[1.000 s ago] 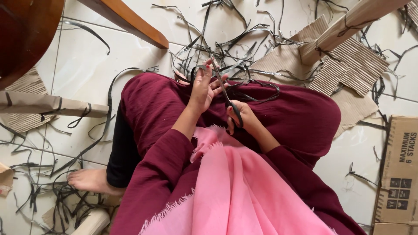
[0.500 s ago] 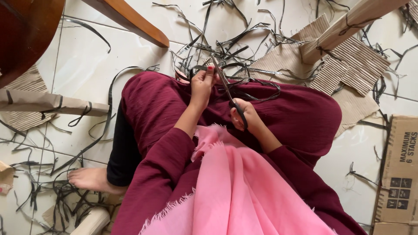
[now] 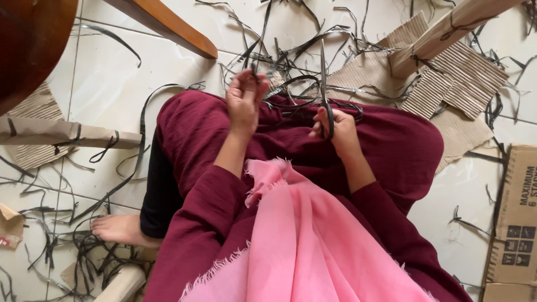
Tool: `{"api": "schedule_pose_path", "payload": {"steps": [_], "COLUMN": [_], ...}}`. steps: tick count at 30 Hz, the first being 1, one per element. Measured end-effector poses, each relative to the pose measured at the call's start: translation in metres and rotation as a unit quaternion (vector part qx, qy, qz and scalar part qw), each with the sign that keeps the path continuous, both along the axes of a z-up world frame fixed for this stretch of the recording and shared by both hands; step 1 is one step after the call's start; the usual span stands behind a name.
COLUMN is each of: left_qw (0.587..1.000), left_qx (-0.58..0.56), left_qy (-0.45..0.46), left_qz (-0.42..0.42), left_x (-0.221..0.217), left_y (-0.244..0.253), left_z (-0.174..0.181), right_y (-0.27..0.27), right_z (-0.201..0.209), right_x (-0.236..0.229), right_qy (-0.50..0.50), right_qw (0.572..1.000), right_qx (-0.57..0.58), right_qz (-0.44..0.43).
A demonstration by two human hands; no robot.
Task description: Cutting thin black strips of material into smaller pieces using scissors
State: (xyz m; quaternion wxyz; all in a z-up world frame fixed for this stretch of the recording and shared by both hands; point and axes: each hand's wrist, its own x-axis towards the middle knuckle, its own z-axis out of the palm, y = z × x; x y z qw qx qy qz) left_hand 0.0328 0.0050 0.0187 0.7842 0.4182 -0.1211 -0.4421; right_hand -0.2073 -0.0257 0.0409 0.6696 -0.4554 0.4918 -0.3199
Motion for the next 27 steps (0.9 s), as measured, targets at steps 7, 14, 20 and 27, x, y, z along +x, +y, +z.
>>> {"api": "schedule_pose_path", "payload": {"steps": [7, 14, 20, 27], "left_qw": [0.991, 0.965, 0.953, 0.957], "left_qx": [0.009, 0.005, 0.032, 0.068], "left_qy": [-0.027, -0.105, -0.159, -0.172], "left_qz": [-0.128, -0.241, -0.257, -0.223], "left_x": [-0.063, -0.076, -0.074, -0.07], "left_y": [0.007, 0.016, 0.007, 0.0], "left_z": [0.001, 0.006, -0.002, -0.028], "right_y": [-0.045, -0.129, -0.113, -0.059], "right_z": [-0.006, -0.068, -0.057, -0.036], "right_x": [-0.019, -0.083, -0.044, 0.005], "right_qy": [0.029, 0.32, 0.309, -0.067], "right_qw": [0.992, 0.945, 0.892, 0.961], "right_qx": [0.114, -0.056, -0.33, -0.161], "right_qz": [-0.037, -0.042, -0.028, 0.217]}}
